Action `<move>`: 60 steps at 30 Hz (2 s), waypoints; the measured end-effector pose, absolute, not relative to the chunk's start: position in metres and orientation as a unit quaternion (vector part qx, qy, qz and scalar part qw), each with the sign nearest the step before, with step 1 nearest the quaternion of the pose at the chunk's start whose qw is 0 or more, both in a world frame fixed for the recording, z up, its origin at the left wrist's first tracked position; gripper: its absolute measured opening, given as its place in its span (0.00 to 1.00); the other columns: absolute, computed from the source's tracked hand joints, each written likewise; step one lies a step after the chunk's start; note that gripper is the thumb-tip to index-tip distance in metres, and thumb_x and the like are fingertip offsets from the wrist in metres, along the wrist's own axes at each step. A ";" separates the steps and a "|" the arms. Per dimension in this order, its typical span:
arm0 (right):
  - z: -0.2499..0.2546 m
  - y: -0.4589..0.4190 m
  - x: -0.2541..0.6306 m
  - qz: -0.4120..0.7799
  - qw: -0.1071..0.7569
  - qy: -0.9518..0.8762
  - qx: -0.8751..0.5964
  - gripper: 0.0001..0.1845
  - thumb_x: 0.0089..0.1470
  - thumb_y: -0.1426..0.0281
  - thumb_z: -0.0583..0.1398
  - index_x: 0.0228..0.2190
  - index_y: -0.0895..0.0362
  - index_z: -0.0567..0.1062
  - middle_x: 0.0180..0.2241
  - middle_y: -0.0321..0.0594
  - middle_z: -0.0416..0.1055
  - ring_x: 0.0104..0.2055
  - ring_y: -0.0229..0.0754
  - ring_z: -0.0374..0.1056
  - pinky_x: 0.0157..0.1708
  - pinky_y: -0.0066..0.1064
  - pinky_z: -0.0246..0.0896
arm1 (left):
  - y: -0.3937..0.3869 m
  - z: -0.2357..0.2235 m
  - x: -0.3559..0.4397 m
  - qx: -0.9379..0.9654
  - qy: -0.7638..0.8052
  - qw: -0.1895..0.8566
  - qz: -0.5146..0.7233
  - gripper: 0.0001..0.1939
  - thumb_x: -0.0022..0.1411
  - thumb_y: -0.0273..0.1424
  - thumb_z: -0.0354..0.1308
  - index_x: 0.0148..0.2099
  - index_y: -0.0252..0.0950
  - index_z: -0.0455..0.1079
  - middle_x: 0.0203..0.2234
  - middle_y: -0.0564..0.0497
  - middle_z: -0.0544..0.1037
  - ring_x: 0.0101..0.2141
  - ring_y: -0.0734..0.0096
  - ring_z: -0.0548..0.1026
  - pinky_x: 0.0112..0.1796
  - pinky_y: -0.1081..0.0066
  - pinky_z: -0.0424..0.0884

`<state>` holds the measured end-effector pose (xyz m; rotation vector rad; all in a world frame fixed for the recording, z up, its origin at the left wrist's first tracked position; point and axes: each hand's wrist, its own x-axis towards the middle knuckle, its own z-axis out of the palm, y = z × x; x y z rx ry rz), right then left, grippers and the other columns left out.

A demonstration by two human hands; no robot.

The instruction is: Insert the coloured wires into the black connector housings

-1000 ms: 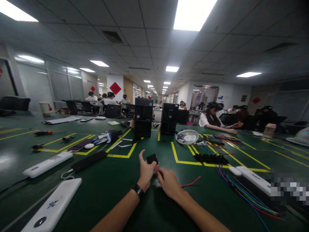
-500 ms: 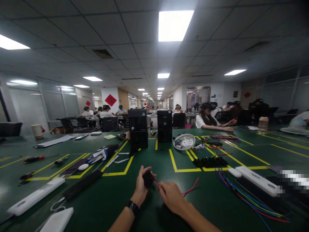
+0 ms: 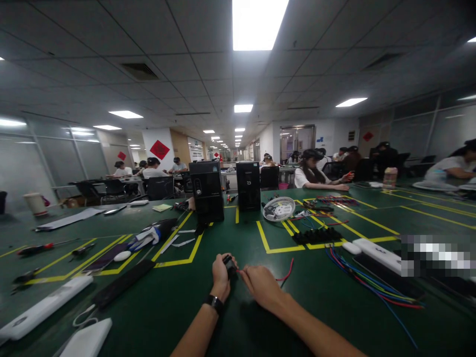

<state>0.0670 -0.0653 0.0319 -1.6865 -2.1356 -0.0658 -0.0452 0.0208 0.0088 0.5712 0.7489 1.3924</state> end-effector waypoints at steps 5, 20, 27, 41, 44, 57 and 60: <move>0.027 -0.068 0.061 -0.054 0.214 -0.781 -0.585 0.19 0.65 0.67 0.43 0.35 0.57 0.71 0.30 0.43 0.76 0.31 0.40 0.73 0.29 0.26 0.56 | 0.019 0.017 -0.047 0.223 0.305 0.700 0.606 0.08 0.54 0.30 0.46 0.26 0.34 0.61 0.16 0.52 0.66 0.17 0.72 0.67 0.21 0.71 0.66; 0.018 -0.076 0.060 -0.038 0.230 -0.781 -0.579 0.18 0.64 0.68 0.44 0.35 0.58 0.72 0.28 0.43 0.75 0.29 0.40 0.72 0.28 0.26 0.53 | 0.010 0.034 -0.051 0.279 0.238 0.710 0.601 0.11 0.53 0.33 0.47 0.25 0.32 0.65 0.15 0.51 0.67 0.17 0.71 0.68 0.23 0.69 0.66; 0.030 -0.073 0.056 0.070 0.301 -0.773 -0.554 0.20 0.64 0.68 0.45 0.28 0.57 0.73 0.26 0.37 0.74 0.30 0.35 0.70 0.29 0.24 0.53 | 0.011 0.027 -0.060 0.400 0.286 0.604 0.627 0.10 0.53 0.33 0.51 0.25 0.32 0.66 0.15 0.52 0.68 0.17 0.72 0.68 0.21 0.72 0.64; 0.021 -0.078 0.067 0.017 0.260 -0.769 -0.584 0.19 0.65 0.68 0.43 0.33 0.56 0.72 0.29 0.39 0.74 0.32 0.38 0.71 0.32 0.26 0.53 | 0.047 0.020 -0.129 0.297 0.396 0.592 0.636 0.11 0.59 0.34 0.46 0.38 0.33 0.63 0.22 0.48 0.73 0.21 0.68 0.73 0.26 0.66 0.71; 0.020 -0.076 0.068 0.015 0.216 -0.782 -0.584 0.17 0.63 0.68 0.47 0.31 0.56 0.72 0.30 0.40 0.74 0.33 0.40 0.70 0.33 0.27 0.53 | 0.058 0.007 -0.129 0.405 0.475 0.540 0.565 0.15 0.61 0.40 0.46 0.39 0.32 0.63 0.25 0.44 0.76 0.23 0.67 0.75 0.27 0.66 0.71; 0.011 -0.091 0.050 0.130 0.270 -0.825 -0.479 0.32 0.49 0.81 0.52 0.56 0.51 0.61 0.52 0.41 0.62 0.53 0.43 0.58 0.54 0.31 0.50 | 0.146 0.030 -0.187 0.678 0.612 0.218 0.344 0.20 0.63 0.35 0.38 0.27 0.34 0.67 0.28 0.41 0.76 0.34 0.59 0.74 0.38 0.64 0.64; 0.017 -0.093 0.059 0.098 0.239 -0.827 -0.499 0.32 0.45 0.81 0.52 0.52 0.50 0.64 0.51 0.40 0.62 0.52 0.45 0.58 0.53 0.35 0.50 | 0.146 0.037 -0.196 0.742 0.579 0.167 0.295 0.14 0.60 0.33 0.43 0.38 0.33 0.68 0.39 0.42 0.75 0.41 0.60 0.71 0.44 0.63 0.63</move>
